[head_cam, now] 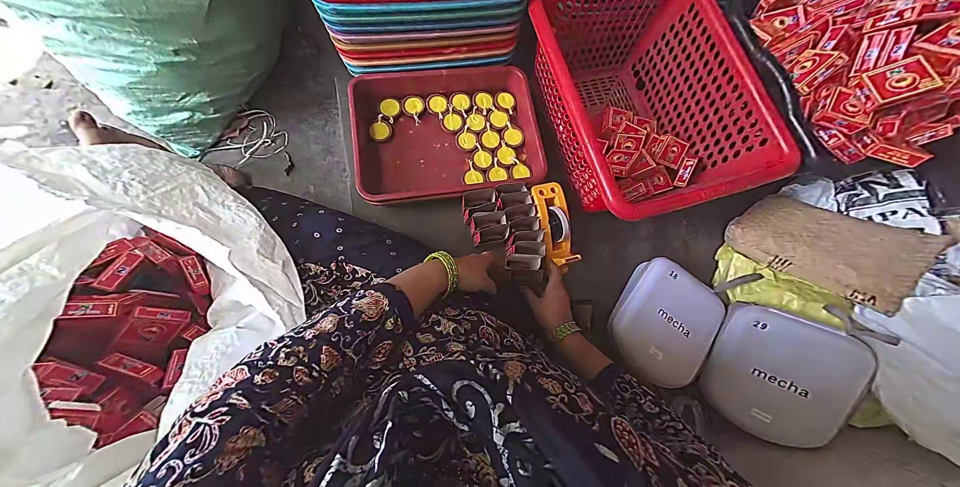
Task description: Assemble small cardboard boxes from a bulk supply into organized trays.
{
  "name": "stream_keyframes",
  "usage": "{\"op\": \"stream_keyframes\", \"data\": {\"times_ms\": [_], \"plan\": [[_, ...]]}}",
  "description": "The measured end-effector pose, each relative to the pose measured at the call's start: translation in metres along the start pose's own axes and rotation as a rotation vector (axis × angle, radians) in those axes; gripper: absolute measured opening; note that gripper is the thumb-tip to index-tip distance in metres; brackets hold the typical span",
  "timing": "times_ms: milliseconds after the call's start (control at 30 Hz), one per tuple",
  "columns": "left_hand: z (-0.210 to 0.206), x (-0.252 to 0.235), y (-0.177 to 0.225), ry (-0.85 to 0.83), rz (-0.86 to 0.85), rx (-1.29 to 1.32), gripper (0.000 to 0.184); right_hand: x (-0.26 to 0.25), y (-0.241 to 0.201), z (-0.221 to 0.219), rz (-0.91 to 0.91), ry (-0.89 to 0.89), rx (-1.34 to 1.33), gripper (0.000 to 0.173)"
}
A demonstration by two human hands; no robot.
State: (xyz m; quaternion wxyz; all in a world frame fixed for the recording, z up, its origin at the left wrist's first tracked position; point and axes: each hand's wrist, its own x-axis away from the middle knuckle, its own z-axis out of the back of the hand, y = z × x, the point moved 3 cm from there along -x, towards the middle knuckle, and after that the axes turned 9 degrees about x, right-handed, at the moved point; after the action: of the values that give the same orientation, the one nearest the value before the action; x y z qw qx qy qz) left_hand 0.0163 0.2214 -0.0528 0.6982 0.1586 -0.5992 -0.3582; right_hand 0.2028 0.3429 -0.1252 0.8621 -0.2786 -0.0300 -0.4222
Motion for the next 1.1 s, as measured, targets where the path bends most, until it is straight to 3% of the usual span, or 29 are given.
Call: {"op": "stream_keyframes", "data": {"times_ms": [100, 167, 233, 300, 367, 433, 467, 500, 533, 600, 667, 700, 767, 833, 967, 1033, 1100], "plan": [[-0.002, 0.006, -0.001, 0.023, -0.001, 0.036, 0.082, 0.022, 0.006, 0.002, -0.046, 0.064, 0.025, 0.071], [0.000, 0.010, -0.003, 0.057, -0.015, 0.063, 0.080, 0.037, 0.006, -0.003, 0.136, 0.079, 0.099, 0.048], [0.002, 0.019, -0.005, 0.101, -0.032, 0.072, 0.076, 0.047, -0.002, -0.008, 0.449, -0.134, 0.292, 0.027], [0.005, 0.034, -0.003, 0.154, -0.070, 0.072, 0.072, 0.046, -0.017, -0.009, 0.685, -0.472, 0.482, 0.044], [0.006, 0.062, 0.002, 0.196, -0.144, 0.079, 0.069, 0.038, -0.032, -0.010, 0.671, -0.631, 0.613, 0.063], [0.006, 0.105, 0.004, 0.236, -0.262, 0.116, 0.065, 0.036, -0.047, -0.009, 0.615, -0.504, 0.632, 0.059], [0.005, 0.130, 0.003, 0.265, -0.335, 0.137, 0.064, 0.039, -0.062, -0.001, 0.548, -0.502, 0.650, 0.056], [0.004, 0.157, -0.002, 0.301, -0.416, 0.148, 0.062, 0.044, -0.084, 0.012, 0.408, -0.657, 0.690, 0.056], [0.003, 0.183, -0.010, 0.342, -0.500, 0.161, 0.060, 0.047, -0.087, 0.011, 0.372, -0.616, 0.651, 0.054], [0.001, 0.232, -0.037, 0.491, -0.663, 0.236, 0.053, 0.042, -0.067, -0.005, 0.403, -0.551, 0.629, 0.052], [0.000, 0.276, -0.076, 0.731, -0.702, 0.365, 0.043, 0.034, -0.046, -0.015, 0.513, -0.467, 0.615, 0.047], [-0.001, 0.296, -0.100, 0.883, -0.658, 0.422, 0.039, 0.034, -0.048, -0.012, 0.582, -0.405, 0.606, 0.043], [-0.002, 0.328, -0.156, 1.193, -0.481, 0.512, 0.035, 0.042, -0.087, 0.015, 0.647, -0.457, 0.682, 0.036], [-0.004, 0.347, -0.218, 1.399, -0.182, 0.534, 0.037, 0.044, -0.116, 0.029, 0.904, -0.251, 0.546, 0.023], [-0.011, 0.351, -0.313, 1.414, 0.445, 0.501, 0.046, 0.049, -0.192, 0.039, 1.210, 0.061, 0.279, 0.028], [-0.007, 0.342, -0.336, 1.414, 0.602, 0.433, 0.061, 0.051, -0.226, 0.035, 1.314, 0.128, 0.212, 0.029], [0.000, 0.329, -0.355, 1.471, 0.662, 0.371, 0.088, 0.051, -0.250, 0.025, 1.405, 0.169, 0.166, 0.029]]}}
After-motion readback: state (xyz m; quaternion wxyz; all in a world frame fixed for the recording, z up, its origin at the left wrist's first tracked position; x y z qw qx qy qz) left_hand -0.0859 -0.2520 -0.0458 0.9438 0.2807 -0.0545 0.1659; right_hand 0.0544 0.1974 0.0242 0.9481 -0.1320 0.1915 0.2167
